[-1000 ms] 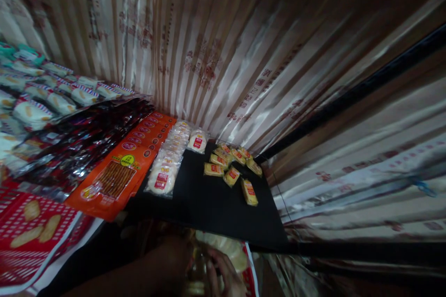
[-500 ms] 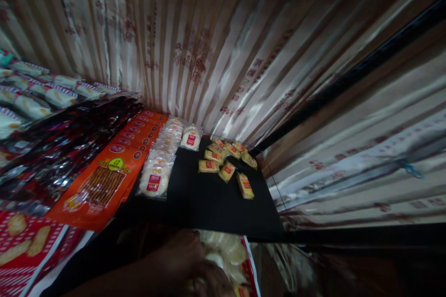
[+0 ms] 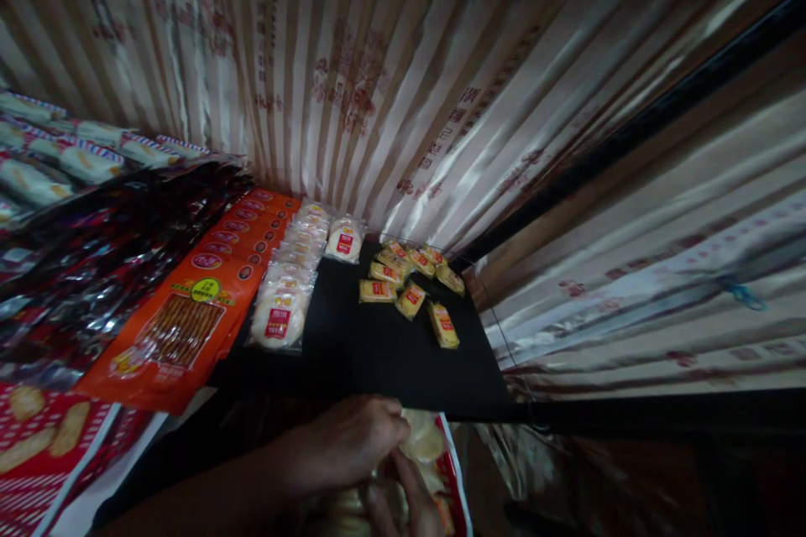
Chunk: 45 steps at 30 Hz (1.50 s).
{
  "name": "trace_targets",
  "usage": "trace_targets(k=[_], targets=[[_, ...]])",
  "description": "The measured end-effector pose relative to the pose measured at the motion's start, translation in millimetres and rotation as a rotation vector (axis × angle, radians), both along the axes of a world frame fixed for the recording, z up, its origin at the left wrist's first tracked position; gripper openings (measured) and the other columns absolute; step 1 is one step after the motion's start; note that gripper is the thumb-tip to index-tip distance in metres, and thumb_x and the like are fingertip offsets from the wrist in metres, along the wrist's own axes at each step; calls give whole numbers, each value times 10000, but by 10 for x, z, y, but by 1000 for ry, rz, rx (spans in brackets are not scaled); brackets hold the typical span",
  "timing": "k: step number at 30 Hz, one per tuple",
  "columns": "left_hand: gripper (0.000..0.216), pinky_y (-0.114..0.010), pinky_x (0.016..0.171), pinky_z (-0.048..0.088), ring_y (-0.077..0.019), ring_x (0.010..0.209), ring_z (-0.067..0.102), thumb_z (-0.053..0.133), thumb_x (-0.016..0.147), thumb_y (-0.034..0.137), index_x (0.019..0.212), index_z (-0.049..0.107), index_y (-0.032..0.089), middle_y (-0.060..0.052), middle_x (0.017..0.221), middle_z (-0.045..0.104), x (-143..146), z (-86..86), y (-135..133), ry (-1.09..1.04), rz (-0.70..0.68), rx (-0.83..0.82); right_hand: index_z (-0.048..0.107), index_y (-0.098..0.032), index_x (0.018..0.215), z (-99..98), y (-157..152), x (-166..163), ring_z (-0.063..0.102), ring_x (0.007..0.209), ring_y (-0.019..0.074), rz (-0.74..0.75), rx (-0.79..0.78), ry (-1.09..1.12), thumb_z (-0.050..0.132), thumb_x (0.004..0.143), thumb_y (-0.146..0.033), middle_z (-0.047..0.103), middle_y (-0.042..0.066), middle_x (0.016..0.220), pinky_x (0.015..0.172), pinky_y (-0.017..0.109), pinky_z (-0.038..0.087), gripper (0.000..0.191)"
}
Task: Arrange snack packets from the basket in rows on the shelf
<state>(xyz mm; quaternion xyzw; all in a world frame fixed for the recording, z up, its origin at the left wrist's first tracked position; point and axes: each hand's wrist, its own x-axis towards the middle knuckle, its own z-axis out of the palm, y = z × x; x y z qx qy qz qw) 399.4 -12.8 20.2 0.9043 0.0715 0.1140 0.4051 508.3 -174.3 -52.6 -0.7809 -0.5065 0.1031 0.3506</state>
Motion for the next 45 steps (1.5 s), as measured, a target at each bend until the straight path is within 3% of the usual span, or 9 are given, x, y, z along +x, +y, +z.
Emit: trace_targets(k=[8, 12, 15, 20, 24, 29, 36, 40, 45], targets=[[175, -159, 638, 400, -88, 712, 535, 521, 795, 63, 818, 667, 156, 1, 781, 579, 61, 132, -51, -248, 321, -421, 435, -160, 1287, 47, 153, -239, 651, 927, 260, -266, 54, 317, 560, 721, -619, 622, 132, 1156, 763, 337, 546, 739], [131, -161, 603, 409, -89, 675, 549, 587, 756, 104, 808, 693, 160, 4, 740, 585, 80, 117, -177, -350, 366, -657, 509, -148, 1193, 104, 220, -259, 623, 975, 271, -330, 105, 329, 577, 733, -577, 644, 135, 1089, 809, 355, 515, 633], [123, -164, 594, 411, -93, 667, 556, 591, 751, 120, 795, 700, 155, -4, 737, 596, 61, 136, -215, -380, 393, -682, 555, -158, 1127, 150, 301, -225, 648, 882, 235, -285, 106, 376, 515, 795, -536, 673, 104, 991, 750, 323, 524, 504], [180, -177, 615, 416, -111, 689, 582, 521, 775, 96, 840, 682, 140, -24, 757, 630, -58, 133, -70, -316, 435, -435, 630, -172, 1005, 294, 416, -222, 648, 882, 226, -77, 28, 257, 514, 810, -459, 688, 85, 947, 746, 313, 526, 365], [173, -206, 662, 428, -136, 697, 605, 486, 781, 75, 765, 646, 140, -31, 738, 658, -211, 78, 34, -79, 252, -54, 661, -202, 925, 382, 370, -262, 632, 907, 210, 109, 15, -14, 485, 847, -377, 688, 81, 940, 789, 319, 513, 260], [177, -240, 640, 454, -179, 695, 632, 465, 840, 142, 780, 630, 125, -64, 766, 682, -301, 30, -85, 145, 51, 198, 673, -218, 820, 364, 265, -216, 647, 807, 177, 220, 0, -118, 414, 892, -340, 691, 69, 847, 708, 278, 530, 296], [114, -263, 652, 474, -215, 750, 653, 535, 781, 113, 817, 643, 106, -102, 843, 697, -532, -14, -97, 313, 99, 213, 683, -225, 936, 333, 267, -168, 632, 939, 200, 384, -77, -226, 474, 874, -342, 694, 70, 978, 837, 350, 523, 247], [112, -311, 700, 496, -253, 798, 652, 608, 708, 158, 800, 656, 114, -132, 872, 697, -702, -155, -107, 477, 141, 211, 673, -229, 963, 394, 249, -245, 614, 984, 202, 429, -88, -251, 461, 886, -331, 687, 60, 1009, 883, 382, 499, 248], [146, -303, 630, 498, -256, 763, 655, 558, 736, 133, 834, 661, 101, -142, 838, 697, -595, -359, -323, 502, 115, 259, 671, -233, 990, 437, 142, -194, 600, 1032, 230, 485, -118, -350, 497, 866, -381, 687, 59, 1032, 886, 407, 501, 260]])
